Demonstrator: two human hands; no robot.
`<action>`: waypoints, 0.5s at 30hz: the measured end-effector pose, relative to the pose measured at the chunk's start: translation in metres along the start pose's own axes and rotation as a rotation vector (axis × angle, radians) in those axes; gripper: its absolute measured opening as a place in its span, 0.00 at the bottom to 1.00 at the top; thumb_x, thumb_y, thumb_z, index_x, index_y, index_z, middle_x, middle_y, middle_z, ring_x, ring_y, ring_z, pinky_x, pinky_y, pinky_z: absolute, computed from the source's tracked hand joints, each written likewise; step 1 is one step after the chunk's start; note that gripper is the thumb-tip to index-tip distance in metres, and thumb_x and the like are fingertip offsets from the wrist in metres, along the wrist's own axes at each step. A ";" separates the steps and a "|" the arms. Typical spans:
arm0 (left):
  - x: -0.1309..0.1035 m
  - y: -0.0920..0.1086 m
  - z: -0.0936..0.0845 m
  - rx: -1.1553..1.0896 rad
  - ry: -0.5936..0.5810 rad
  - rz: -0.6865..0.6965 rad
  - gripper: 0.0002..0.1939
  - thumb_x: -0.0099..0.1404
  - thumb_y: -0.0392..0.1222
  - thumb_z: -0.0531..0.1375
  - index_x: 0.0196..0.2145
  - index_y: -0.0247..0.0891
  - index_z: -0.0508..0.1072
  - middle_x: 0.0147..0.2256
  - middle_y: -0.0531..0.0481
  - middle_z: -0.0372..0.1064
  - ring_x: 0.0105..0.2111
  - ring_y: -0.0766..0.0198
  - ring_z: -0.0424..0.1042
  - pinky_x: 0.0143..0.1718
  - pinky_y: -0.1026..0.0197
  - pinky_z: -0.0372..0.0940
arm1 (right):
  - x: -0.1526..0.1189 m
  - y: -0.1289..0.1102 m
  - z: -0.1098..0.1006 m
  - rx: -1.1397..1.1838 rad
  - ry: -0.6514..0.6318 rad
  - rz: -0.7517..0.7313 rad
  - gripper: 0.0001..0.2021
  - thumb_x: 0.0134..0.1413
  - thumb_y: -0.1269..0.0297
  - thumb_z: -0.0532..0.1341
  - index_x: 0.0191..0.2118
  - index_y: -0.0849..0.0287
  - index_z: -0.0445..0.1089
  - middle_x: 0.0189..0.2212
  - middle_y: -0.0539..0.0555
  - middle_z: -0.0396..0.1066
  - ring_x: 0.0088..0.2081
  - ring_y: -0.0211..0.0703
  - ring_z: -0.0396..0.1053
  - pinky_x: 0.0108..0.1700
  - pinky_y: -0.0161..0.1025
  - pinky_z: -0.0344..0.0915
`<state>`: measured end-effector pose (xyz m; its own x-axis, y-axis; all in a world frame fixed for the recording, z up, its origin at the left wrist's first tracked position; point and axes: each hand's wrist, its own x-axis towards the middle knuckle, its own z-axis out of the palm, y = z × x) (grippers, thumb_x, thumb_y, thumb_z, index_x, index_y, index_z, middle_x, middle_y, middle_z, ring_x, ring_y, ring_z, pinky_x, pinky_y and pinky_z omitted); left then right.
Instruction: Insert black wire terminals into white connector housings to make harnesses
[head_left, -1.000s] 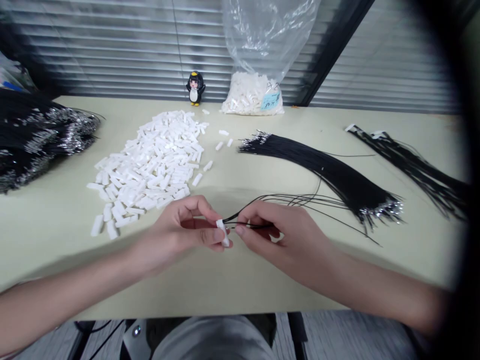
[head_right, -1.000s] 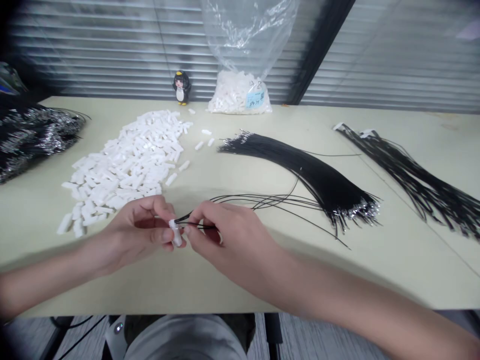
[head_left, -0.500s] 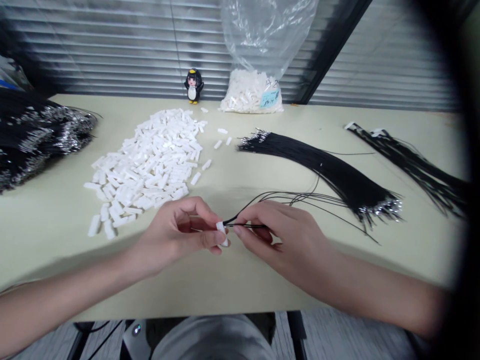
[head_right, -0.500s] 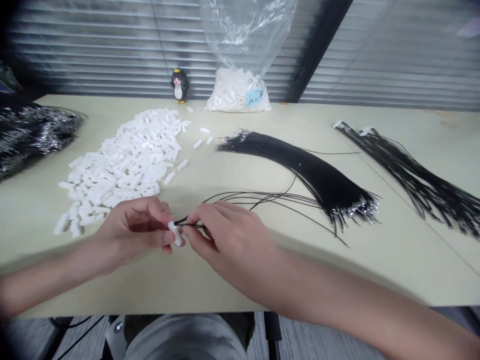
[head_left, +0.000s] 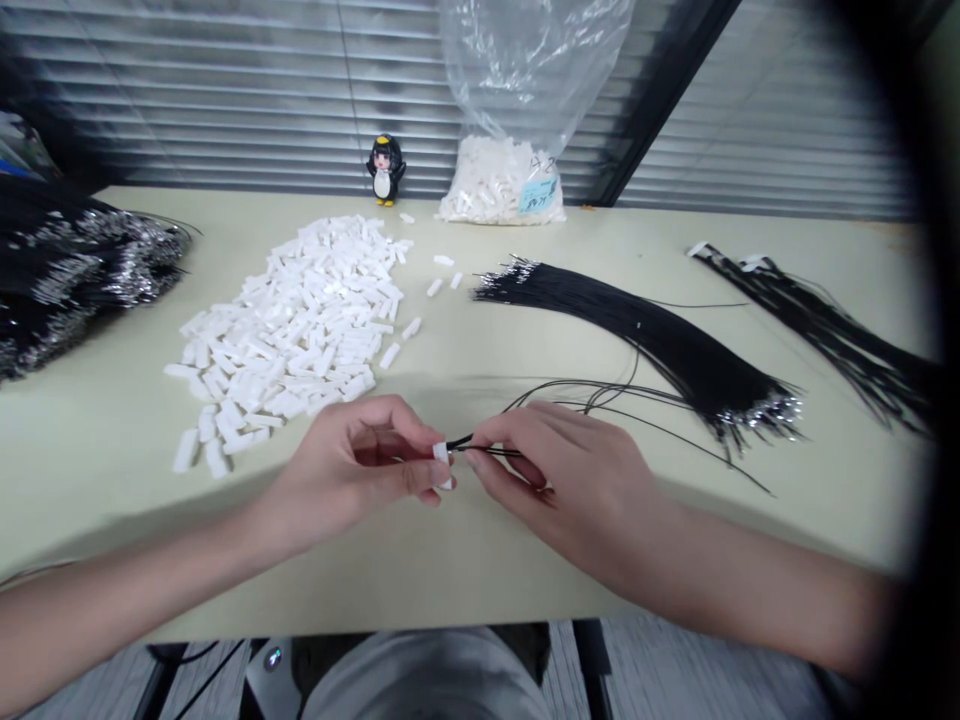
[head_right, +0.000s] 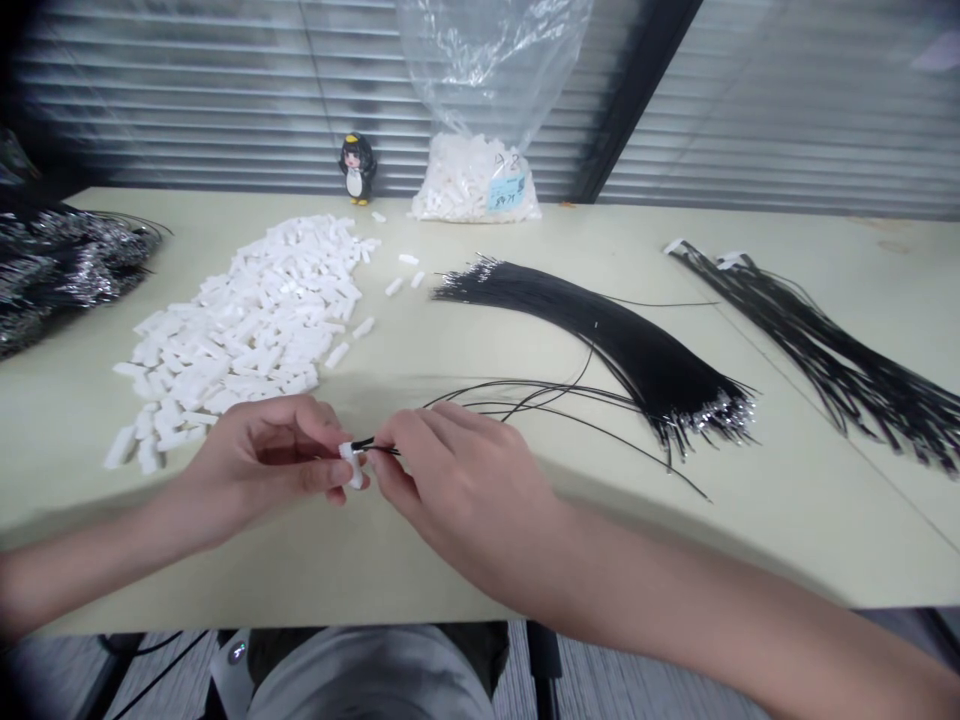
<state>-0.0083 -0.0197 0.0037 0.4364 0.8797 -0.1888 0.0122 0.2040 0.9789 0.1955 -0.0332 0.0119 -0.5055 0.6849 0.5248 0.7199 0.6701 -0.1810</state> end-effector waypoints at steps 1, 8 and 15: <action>0.000 0.000 0.000 0.008 0.000 0.000 0.08 0.54 0.34 0.66 0.28 0.35 0.69 0.26 0.53 0.72 0.26 0.67 0.75 0.29 0.69 0.70 | 0.000 0.000 0.000 -0.030 0.013 -0.032 0.04 0.55 0.67 0.56 0.32 0.60 0.66 0.22 0.45 0.65 0.26 0.29 0.61 0.29 0.32 0.52; -0.001 0.000 0.001 0.019 0.020 -0.006 0.08 0.53 0.34 0.66 0.28 0.34 0.69 0.26 0.52 0.72 0.25 0.67 0.74 0.28 0.69 0.70 | 0.001 -0.002 0.001 -0.056 0.012 -0.091 0.04 0.57 0.68 0.55 0.32 0.61 0.65 0.22 0.46 0.64 0.25 0.30 0.60 0.28 0.33 0.50; 0.002 0.000 0.005 0.043 0.067 0.024 0.08 0.51 0.33 0.67 0.25 0.33 0.70 0.24 0.52 0.72 0.24 0.68 0.73 0.27 0.70 0.69 | -0.004 -0.001 0.008 -0.010 -0.040 -0.087 0.03 0.57 0.70 0.54 0.36 0.61 0.65 0.27 0.47 0.67 0.30 0.32 0.62 0.32 0.34 0.52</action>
<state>-0.0028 -0.0206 0.0041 0.3754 0.9114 -0.1684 0.0416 0.1650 0.9854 0.1928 -0.0342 0.0031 -0.5849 0.6348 0.5049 0.6769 0.7250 -0.1274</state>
